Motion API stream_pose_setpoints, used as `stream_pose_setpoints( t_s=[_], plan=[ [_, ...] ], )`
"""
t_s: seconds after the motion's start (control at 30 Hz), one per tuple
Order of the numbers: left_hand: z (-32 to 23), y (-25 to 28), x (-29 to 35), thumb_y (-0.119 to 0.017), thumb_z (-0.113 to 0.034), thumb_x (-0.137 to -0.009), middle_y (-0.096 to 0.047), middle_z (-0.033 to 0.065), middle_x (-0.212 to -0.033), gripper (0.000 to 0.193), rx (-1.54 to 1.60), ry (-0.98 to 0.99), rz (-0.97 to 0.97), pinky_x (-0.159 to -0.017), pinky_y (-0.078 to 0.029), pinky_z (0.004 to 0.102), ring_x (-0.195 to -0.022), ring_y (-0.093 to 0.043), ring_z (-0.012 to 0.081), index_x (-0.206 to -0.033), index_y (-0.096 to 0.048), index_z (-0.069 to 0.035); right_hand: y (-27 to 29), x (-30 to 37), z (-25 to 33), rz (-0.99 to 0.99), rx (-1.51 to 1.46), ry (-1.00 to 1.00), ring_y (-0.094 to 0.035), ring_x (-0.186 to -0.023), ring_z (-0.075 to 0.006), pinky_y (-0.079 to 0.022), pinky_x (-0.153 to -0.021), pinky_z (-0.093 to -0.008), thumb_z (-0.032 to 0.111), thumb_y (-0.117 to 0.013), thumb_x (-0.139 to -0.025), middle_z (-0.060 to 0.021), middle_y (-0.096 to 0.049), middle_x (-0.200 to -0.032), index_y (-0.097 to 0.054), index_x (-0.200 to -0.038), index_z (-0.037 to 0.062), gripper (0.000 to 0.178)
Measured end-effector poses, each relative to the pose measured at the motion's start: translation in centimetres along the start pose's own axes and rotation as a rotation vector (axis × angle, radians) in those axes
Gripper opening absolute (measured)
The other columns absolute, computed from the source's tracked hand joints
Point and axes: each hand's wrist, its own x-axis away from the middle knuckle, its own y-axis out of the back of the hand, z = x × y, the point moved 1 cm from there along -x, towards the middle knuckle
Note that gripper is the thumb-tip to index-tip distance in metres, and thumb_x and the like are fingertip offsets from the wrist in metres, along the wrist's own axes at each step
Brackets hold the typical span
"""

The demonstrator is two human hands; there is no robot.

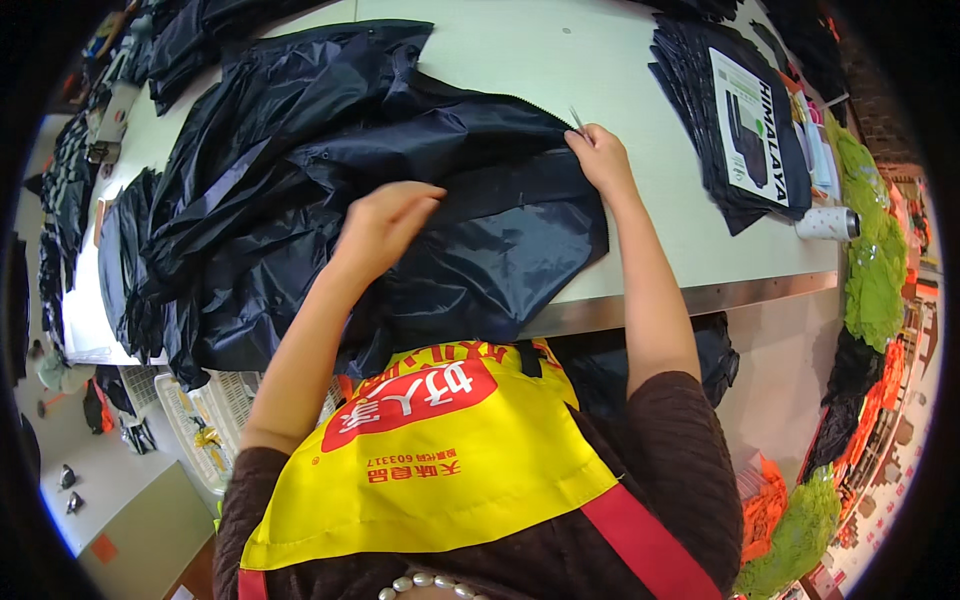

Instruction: The person folds a dark jacket on a table, aligns edges, and places it into a plastic bag. They then retrieve another jacket, unfold it, and use a small tool to cut or trim a tag or thread before folding and bagging it.

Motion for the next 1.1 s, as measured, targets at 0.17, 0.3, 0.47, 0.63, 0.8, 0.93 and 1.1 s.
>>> stream_pose_setpoints(
  t_s=[0.17,0.3,0.47,0.63,0.8,0.93,1.1],
  plan=[
    [11.4,-3.6,0.5,-0.068,-0.046,-0.074,-0.029,0.0211,-0.145,0.085,-0.307,0.072,0.175,-0.111,-0.018,0.0404,-0.136,-0.023,0.0341,-0.138,-0.035,0.0,0.0,-0.4,-1.8,-0.075,0.207,-0.104,-0.062,-0.073,-0.0307,-0.046,-0.068,-0.036,0.041,-0.064,-0.076,-0.0172,-0.065,-0.075,-0.066,-0.077,0.002,0.04],
    [11.5,-1.4,0.5,-0.072,-0.034,-0.073,-0.036,0.0209,-0.14,0.073,-0.117,0.124,0.209,-0.109,-0.025,0.0379,-0.132,-0.031,0.0342,-0.132,-0.043,-0.001,3.1,-0.9,-4.1,-0.109,0.248,-0.225,-0.06,-0.068,-0.0264,-0.046,-0.065,-0.0354,0.044,-0.062,-0.079,-0.0161,-0.064,-0.073,-0.064,-0.078,-0.0007,0.045],
    [10.0,-2.1,1.6,-0.07,-0.03,-0.076,-0.048,0.0191,-0.132,0.05,-0.215,0.214,0.028,-0.102,-0.035,0.0359,-0.125,-0.041,0.0329,-0.114,-0.058,0.0,8.5,1.1,-7.3,0.09,0.007,-0.317,-0.057,-0.07,-0.013,-0.045,-0.064,-0.0291,0.043,-0.058,-0.083,-0.0059,-0.067,-0.079,-0.066,-0.09,0.0027,0.042],
    [10.3,-2.3,2.1,-0.069,-0.032,-0.078,-0.053,0.0163,-0.126,0.046,-0.271,0.304,-0.078,-0.098,-0.039,0.0351,-0.119,-0.048,0.0312,-0.11,-0.06,0.0,6.2,9.2,-2.8,0.73,-0.105,-0.348,-0.05,-0.061,-0.0091,-0.041,-0.054,-0.0226,0.036,-0.072,-0.074,-0.0015,-0.058,-0.074,-0.062,-0.092,0.0057,0.037],
    [11.1,-0.3,2.6,-0.069,-0.034,-0.077,-0.055,0.0176,-0.122,0.048,-0.324,0.375,-0.031,-0.094,-0.042,0.0365,-0.112,-0.053,0.033,-0.108,-0.059,0.002,11.5,16.1,-4.6,0.761,-1.025,-0.327,-0.036,-0.042,-0.0035,-0.026,-0.036,-0.0183,0.031,-0.067,-0.08,0.0016,-0.05,-0.058,-0.058,-0.085,0.0045,0.029],
    [5.7,2.0,0.1,-0.067,-0.032,-0.079,-0.066,0.0137,-0.079,0.029,-0.303,0.379,-0.148,-0.067,-0.05,0.0354,-0.075,-0.066,0.0285,-0.091,-0.068,-0.006,14.1,13.7,-7.1,0.097,-0.587,-0.402,-0.046,-0.052,-0.0062,-0.034,-0.046,-0.0197,0.035,-0.06,-0.086,-0.0008,-0.053,-0.063,-0.058,-0.096,0.0022,0.034],
    [6.9,6.6,-6.4,-0.065,-0.033,-0.083,-0.064,0.0116,-0.105,0.033,-0.646,0.135,-0.446,-0.088,-0.044,0.0375,-0.102,-0.057,0.0291,-0.105,-0.064,-0.009,11.8,7.5,-11.8,-0.384,0.473,0.108,-0.058,-0.1,-0.0359,-0.045,-0.087,-0.0412,0.029,-0.059,-0.084,-0.0231,-0.06,-0.105,-0.053,-0.115,-0.0035,0.045]
  ],
)
